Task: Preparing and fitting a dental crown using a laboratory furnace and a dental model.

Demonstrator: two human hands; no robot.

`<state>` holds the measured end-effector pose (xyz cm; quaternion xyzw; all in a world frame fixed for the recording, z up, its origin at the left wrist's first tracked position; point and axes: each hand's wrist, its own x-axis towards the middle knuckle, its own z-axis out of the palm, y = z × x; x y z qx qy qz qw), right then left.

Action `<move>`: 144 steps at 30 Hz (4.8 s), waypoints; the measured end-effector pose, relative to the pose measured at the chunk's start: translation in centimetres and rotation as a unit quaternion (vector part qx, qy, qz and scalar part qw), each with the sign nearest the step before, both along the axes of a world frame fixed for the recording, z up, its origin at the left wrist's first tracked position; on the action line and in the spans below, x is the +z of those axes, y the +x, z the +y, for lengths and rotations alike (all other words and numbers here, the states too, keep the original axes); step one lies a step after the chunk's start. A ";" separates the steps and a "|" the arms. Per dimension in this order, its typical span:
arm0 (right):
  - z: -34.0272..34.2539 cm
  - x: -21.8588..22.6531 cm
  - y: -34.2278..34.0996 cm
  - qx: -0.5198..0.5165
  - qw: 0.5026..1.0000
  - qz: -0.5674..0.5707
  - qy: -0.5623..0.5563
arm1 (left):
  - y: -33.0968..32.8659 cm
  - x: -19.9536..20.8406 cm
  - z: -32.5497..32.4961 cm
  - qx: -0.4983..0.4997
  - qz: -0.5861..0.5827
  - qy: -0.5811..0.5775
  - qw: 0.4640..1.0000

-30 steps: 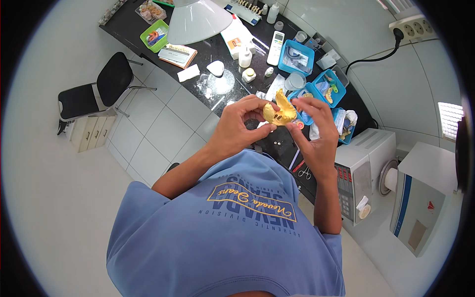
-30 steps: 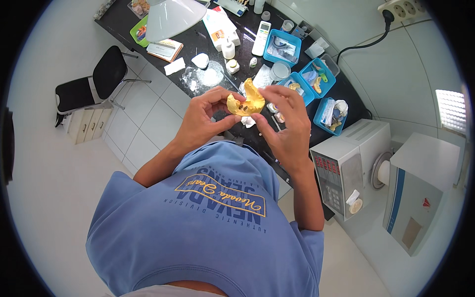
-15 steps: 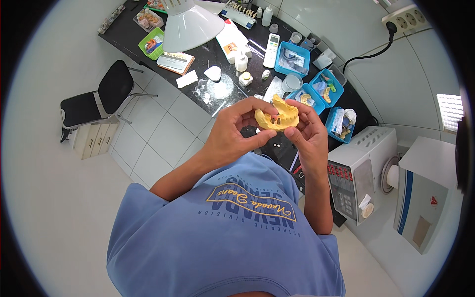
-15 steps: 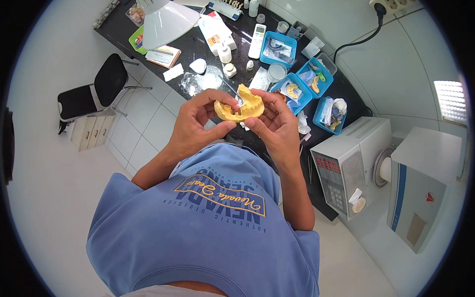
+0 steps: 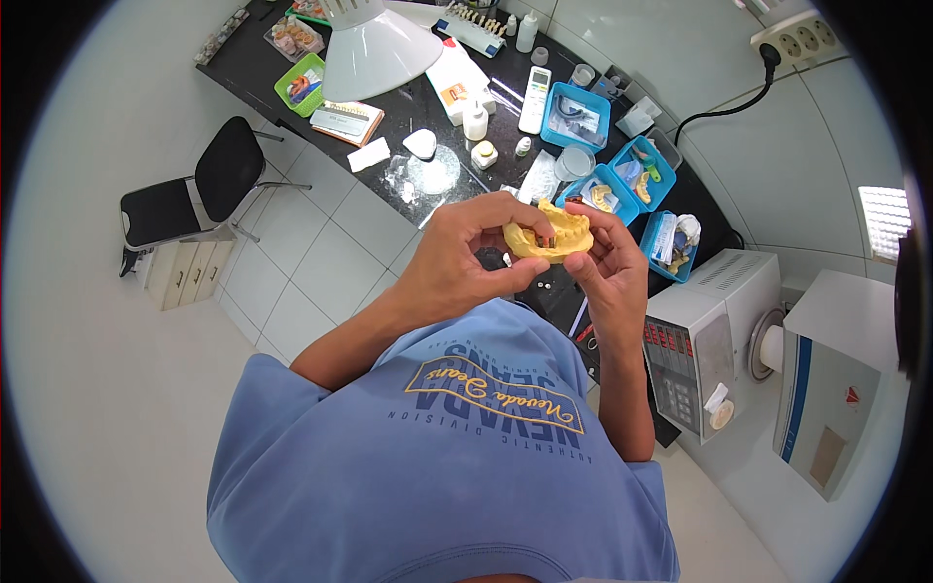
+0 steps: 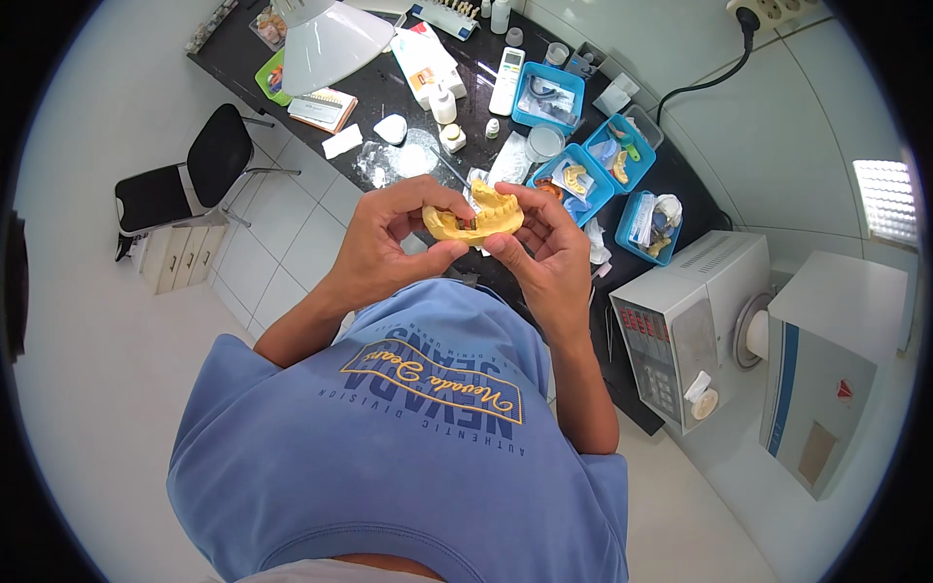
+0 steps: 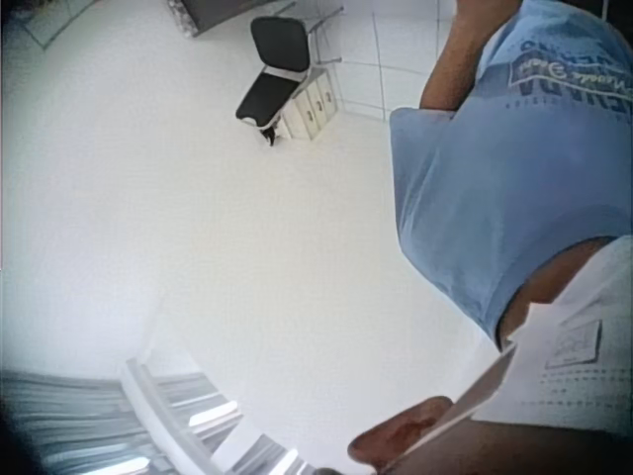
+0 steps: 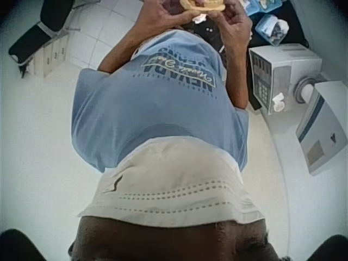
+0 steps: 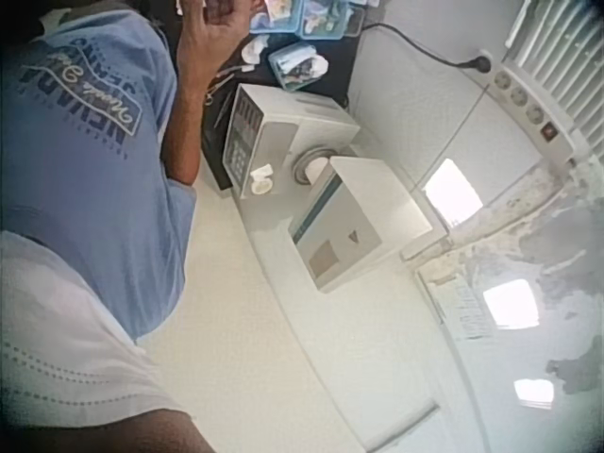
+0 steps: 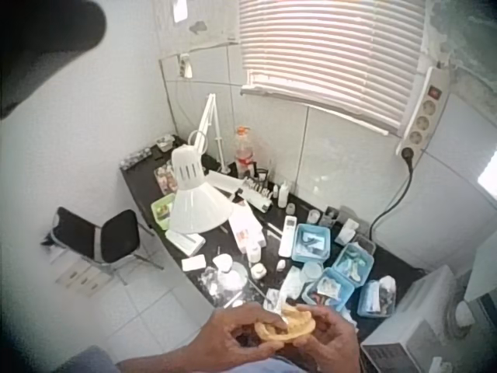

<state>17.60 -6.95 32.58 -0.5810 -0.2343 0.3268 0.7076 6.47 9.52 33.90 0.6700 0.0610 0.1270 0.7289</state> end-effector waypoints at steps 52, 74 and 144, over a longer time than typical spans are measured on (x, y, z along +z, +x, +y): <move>30.7 -13.4 -13.4 -0.094 0.966 0.232 -0.058 | -9.8 -11.8 32.4 -0.040 0.115 0.224 0.967; 47.4 -14.8 -9.2 -0.059 0.970 0.132 -0.197 | -7.5 -15.9 46.5 0.014 0.121 0.260 0.958; 49.5 -24.2 -0.6 -0.215 0.830 -0.316 -0.407 | 5.6 -22.3 49.4 0.040 0.079 0.373 0.923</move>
